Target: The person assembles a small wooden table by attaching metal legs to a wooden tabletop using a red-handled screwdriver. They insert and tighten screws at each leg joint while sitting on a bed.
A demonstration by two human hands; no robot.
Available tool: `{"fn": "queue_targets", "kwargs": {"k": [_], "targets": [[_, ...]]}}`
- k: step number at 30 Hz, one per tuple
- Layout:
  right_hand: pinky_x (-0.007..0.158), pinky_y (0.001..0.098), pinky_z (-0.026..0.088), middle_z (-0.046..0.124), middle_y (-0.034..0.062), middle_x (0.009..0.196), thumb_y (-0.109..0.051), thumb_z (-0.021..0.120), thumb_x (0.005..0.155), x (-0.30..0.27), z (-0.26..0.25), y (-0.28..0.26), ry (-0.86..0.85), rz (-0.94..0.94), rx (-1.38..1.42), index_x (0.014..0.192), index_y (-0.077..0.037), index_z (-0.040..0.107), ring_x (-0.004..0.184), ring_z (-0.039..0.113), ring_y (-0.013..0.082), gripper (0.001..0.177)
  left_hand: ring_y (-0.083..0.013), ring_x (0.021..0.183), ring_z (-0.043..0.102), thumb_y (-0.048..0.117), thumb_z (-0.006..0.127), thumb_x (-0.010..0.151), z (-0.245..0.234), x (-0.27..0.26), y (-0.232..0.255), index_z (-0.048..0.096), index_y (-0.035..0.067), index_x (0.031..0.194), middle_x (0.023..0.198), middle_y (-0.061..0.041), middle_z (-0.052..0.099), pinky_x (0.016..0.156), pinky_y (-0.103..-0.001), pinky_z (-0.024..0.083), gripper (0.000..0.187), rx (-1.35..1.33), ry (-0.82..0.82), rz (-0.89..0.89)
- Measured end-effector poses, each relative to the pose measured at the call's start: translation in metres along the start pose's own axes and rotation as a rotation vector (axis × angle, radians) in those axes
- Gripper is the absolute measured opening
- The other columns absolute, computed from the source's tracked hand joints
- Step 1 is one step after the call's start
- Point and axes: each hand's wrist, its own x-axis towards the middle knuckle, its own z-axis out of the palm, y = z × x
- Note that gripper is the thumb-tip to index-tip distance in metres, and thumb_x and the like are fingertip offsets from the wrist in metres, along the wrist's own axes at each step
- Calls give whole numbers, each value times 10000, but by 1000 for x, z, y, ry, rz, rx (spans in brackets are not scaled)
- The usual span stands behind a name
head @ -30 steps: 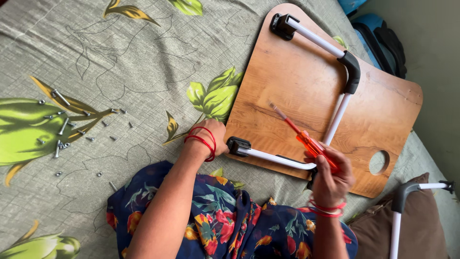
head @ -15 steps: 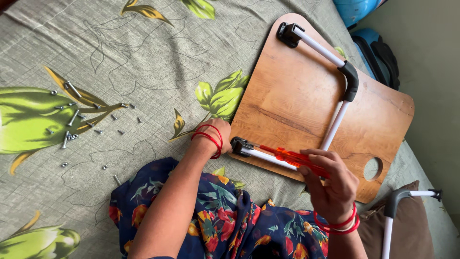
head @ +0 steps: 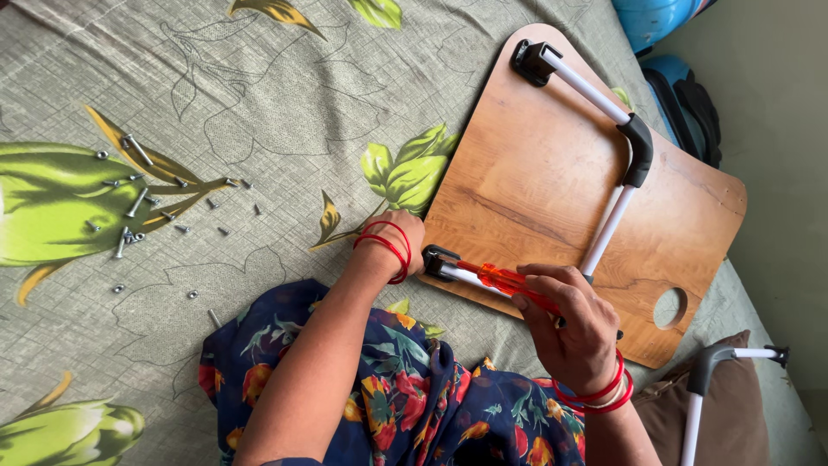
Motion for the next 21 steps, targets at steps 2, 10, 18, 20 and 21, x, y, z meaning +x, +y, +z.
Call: {"fn": "queue_targets", "kwargs": {"k": [2, 10, 18, 20, 21], "targets": [[657, 295, 573, 730, 164, 1078, -18, 741, 911, 1, 0, -1, -4, -11, -13, 1083, -32, 612, 797, 744, 219, 216, -259, 1091, 719, 356, 849, 808, 0, 0, 1, 757, 72, 1099, 1145, -130, 744, 922, -394, 594, 417, -2, 1, -5], [633, 314, 564, 728, 169, 1067, -23, 750, 894, 6, 0, -8, -37, -38, -42, 1071, -18, 634, 783, 742, 248, 212, -259, 1086, 721, 340, 841, 816, 2, 1, 0, 758, 74, 1094, 1133, -128, 746, 915, -393, 597, 394, -3, 3, -5], [661, 348, 575, 717, 167, 1059, -8, 744, 885, 16, 3, -15, -102, -79, -62, 1061, -1, 645, 820, 741, 283, 202, -264, 1102, 711, 336, 848, 808, 3, 2, -1, 751, 72, 1098, 1144, -129, 739, 927, -392, 587, 404, -9, 15, 10], [667, 350, 577, 713, 171, 1053, -4, 740, 887, 18, 5, -16, -111, -90, -53, 1055, 4, 639, 821, 737, 287, 197, -262, 1106, 709, 327, 843, 812, 3, 2, -1, 752, 74, 1097, 1145, -128, 740, 931, -392, 584, 392, -8, 18, 8], [670, 351, 578, 711, 174, 1051, -2, 738, 888, 19, 5, -17, -116, -97, -44, 1053, 6, 634, 820, 735, 289, 195, -261, 1108, 707, 323, 841, 813, 3, 2, -1, 753, 75, 1097, 1146, -128, 740, 933, -393, 583, 387, -8, 19, 7]]}}
